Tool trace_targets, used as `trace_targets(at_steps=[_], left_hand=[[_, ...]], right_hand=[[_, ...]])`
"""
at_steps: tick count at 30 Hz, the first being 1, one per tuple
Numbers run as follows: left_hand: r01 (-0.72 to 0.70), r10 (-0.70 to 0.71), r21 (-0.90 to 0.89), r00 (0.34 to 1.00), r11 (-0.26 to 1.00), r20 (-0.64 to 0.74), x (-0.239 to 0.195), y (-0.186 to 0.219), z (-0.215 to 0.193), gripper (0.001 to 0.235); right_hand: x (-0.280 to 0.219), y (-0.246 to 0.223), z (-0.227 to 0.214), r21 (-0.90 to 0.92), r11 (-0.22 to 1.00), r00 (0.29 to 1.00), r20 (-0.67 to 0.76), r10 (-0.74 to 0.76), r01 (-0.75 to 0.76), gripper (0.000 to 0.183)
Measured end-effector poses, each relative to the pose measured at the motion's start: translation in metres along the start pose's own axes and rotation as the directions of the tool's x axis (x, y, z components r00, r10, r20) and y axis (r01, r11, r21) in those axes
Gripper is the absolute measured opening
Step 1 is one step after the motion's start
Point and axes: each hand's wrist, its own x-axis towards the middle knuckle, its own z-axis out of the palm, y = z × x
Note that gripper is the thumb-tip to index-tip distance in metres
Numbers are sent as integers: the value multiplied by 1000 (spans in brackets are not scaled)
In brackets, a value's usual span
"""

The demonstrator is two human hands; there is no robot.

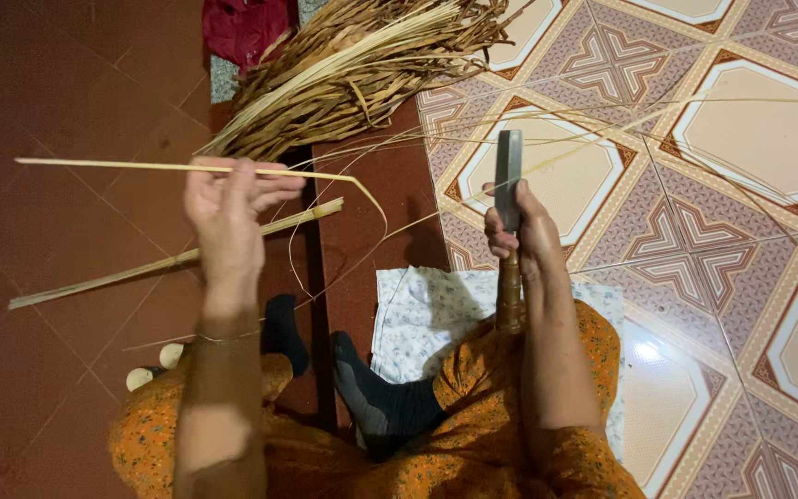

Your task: The person sits on a tiled floor and uses a knife to split long bamboo strips into thinner strands. They hold the bamboo with one hand and draw the knife along its length to separate fibers, then place the split pieces aside.

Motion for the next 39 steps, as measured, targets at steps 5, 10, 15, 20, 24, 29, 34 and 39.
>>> trace_targets(at_steps=[5, 10, 15, 20, 24, 29, 34, 39], left_hand=[[-35, 37, 43, 997, 998, -64, 0, 8, -25, 4], [-6, 6, -88, 1000, 996, 4, 1, 0, -1, 7], [-56, 58, -31, 995, 998, 78, 2, -4, 34, 12], [-198, 192, 9, 962, 980, 193, -2, -3, 41, 13], [-198, 187, 40, 964, 979, 191, 0, -10, 44, 14], [-212, 215, -38, 949, 977, 229, -5, -23, 61, 13], [-240, 260, -101, 914, 965, 310, -2, -34, 78, 21], [-126, -78, 450, 910, 884, 407, -14, -76, 88, 66]], right_hand=[[-1, 1, 2, 23, 999, 1000, -4, -24, 24, 51], [-11, 18, 25, 22, 998, 993, 101, -55, 53, 50], [-16, 41, 56, 85, 995, 997, 51, 51, -55, 56], [-29, 31, 58, 173, 937, 950, 23, -311, 303, 60], [-23, 48, 56, 56, 971, 968, 86, -237, 233, 53], [1, 105, 64, -23, 986, 970, 178, 165, -164, 74], [14, 131, 82, -84, 902, 898, 93, 430, -423, 60], [15, 137, 81, -65, 905, 905, 35, 423, -420, 31]])
